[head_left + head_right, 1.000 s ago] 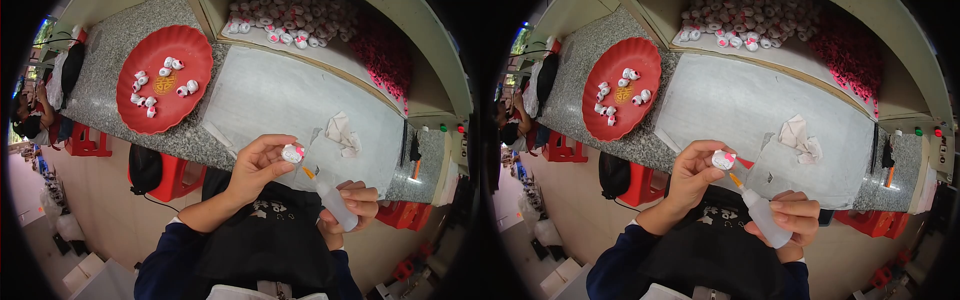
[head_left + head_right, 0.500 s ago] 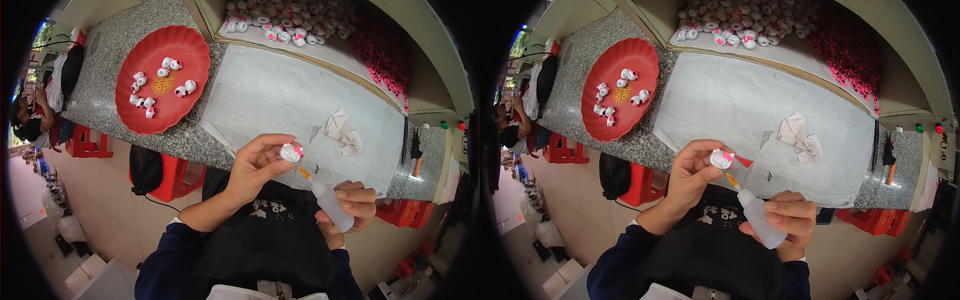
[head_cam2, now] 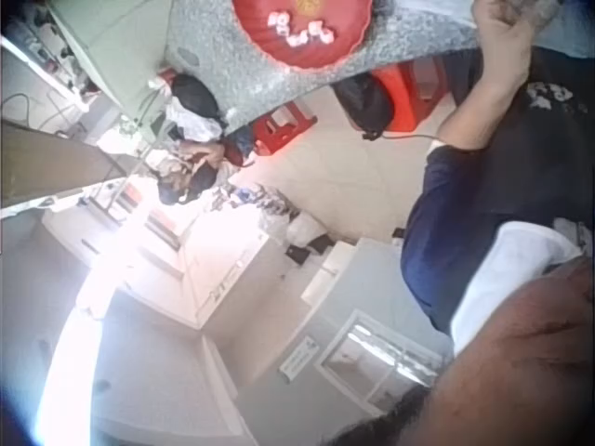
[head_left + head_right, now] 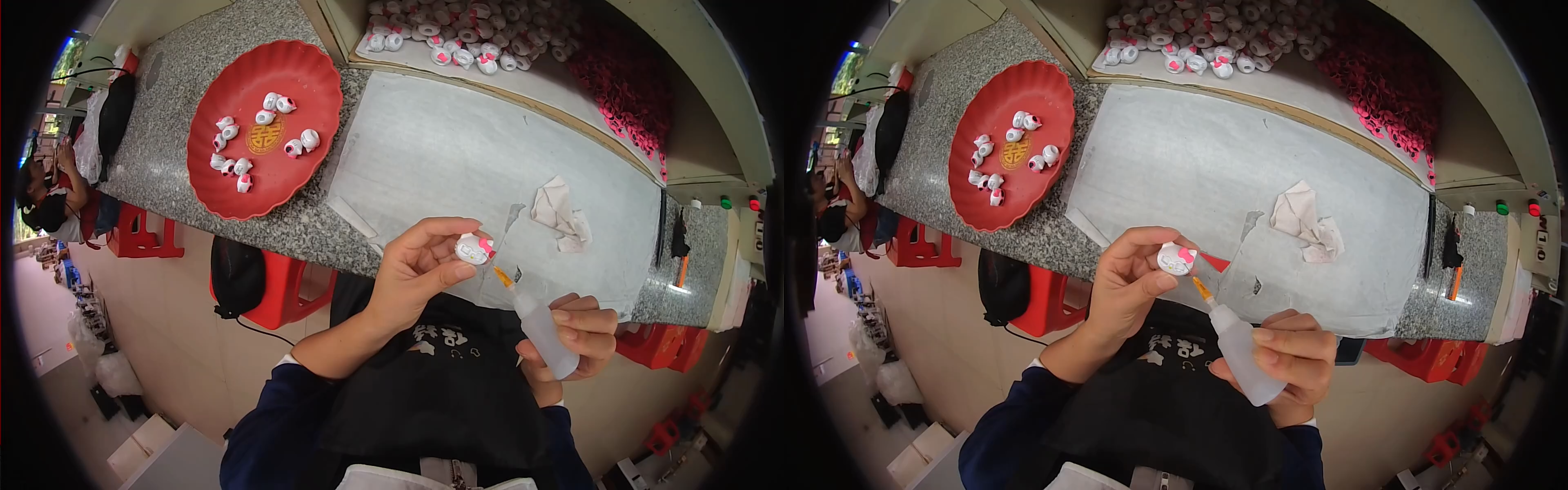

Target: Applying glue and attaching pink parts to white toy heads on an assembly line.

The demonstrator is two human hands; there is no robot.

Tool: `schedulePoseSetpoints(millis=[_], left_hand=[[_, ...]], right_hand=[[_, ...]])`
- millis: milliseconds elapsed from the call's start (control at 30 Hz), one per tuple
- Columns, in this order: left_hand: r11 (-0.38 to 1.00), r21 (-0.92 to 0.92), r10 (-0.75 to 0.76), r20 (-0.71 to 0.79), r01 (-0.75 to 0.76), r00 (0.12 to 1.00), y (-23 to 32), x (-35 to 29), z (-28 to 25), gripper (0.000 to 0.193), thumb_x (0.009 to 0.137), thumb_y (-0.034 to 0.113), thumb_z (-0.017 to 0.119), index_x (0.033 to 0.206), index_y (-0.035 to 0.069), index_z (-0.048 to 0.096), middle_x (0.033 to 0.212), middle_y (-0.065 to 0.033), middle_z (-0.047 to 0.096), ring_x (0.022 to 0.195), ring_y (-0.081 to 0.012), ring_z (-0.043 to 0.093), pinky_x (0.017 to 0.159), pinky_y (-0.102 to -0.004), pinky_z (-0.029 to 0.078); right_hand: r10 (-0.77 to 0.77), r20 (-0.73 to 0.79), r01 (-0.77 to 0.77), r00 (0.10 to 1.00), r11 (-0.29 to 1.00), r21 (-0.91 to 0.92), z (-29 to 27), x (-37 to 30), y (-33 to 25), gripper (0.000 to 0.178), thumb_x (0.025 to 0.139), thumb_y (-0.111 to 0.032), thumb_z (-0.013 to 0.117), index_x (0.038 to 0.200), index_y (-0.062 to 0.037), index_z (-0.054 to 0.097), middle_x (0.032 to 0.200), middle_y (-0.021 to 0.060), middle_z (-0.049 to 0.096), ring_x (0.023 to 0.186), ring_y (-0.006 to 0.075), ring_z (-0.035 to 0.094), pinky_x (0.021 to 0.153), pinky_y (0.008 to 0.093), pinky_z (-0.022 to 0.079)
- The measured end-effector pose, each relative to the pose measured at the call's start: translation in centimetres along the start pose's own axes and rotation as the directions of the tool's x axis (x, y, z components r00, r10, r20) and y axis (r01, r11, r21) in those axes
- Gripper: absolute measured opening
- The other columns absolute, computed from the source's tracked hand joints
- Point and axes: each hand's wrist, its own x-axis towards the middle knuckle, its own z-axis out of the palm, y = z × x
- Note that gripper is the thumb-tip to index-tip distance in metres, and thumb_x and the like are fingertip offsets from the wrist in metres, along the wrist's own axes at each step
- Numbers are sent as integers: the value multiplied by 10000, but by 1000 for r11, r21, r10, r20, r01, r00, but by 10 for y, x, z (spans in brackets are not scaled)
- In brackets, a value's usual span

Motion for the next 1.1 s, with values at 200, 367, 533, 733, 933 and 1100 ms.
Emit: schedulePoseSetpoints(millis=[200, 367, 533, 733, 933, 1100], left_hand=[[1000, 3, -1, 18, 1, 1000, -3, 0, -1, 339, 721, 2, 554, 1038, 0, 433, 971, -135, 524, 908, -179, 516, 804, -297, 399], [1000, 1, -2, 7, 2, 1000, -3, 0, 0, 339, 718, -2, 556, 1035, -1, 434, 973, -136, 524, 907, -175, 516, 801, -293, 400], [1000, 0, -8, 0, 8, 1000, -3, 0, 0, 338, 717, -14, 550, 1035, -2, 434, 975, -138, 522, 905, -171, 516, 804, -290, 399], [996, 79, 33, 31, -35, 999, -3, 0, 0, 326, 702, -59, 537, 1013, -15, 450, 971, -136, 508, 906, -178, 507, 800, -287, 398], [909, 336, 214, 128, -245, 968, -5, 2, -3, 304, 685, -79, 543, 980, -29, 489, 987, -143, 470, 932, -198, 466, 801, -299, 377], [887, 378, 238, 120, -266, 964, -6, 2, -6, 304, 690, -77, 539, 985, -24, 493, 991, -147, 474, 937, -205, 464, 812, -307, 362]], right_hand=[[-2, 43, 1, 999, 1000, 20, 0, -1, 0, 401, 574, -165, 735, 804, -89, 415, 759, 48, 444, 535, 116, 406, 449, 210, 360], [-18, 56, 17, 998, 1000, 26, -2, 0, 0, 400, 579, -183, 733, 794, -92, 407, 763, 46, 437, 532, 114, 399, 447, 211, 357], [32, 16, -32, 999, 999, 1, -1, -1, -2, 402, 582, -193, 731, 798, -97, 406, 754, 41, 430, 534, 113, 399, 445, 211, 357], [23, 18, -23, 1000, 1000, -5, 0, 0, 0, 404, 583, -192, 731, 801, -94, 407, 756, 41, 430, 541, 114, 404, 453, 213, 363], [-42, 93, 39, 995, 999, 31, -3, 0, 3, 412, 571, -154, 734, 827, -86, 419, 778, 51, 445, 546, 119, 409, 463, 215, 367], [12, 180, -16, 984, 1000, 19, -3, 4, -3, 393, 558, -132, 733, 804, -81, 431, 773, 52, 448, 553, 124, 414, 465, 217, 363]])
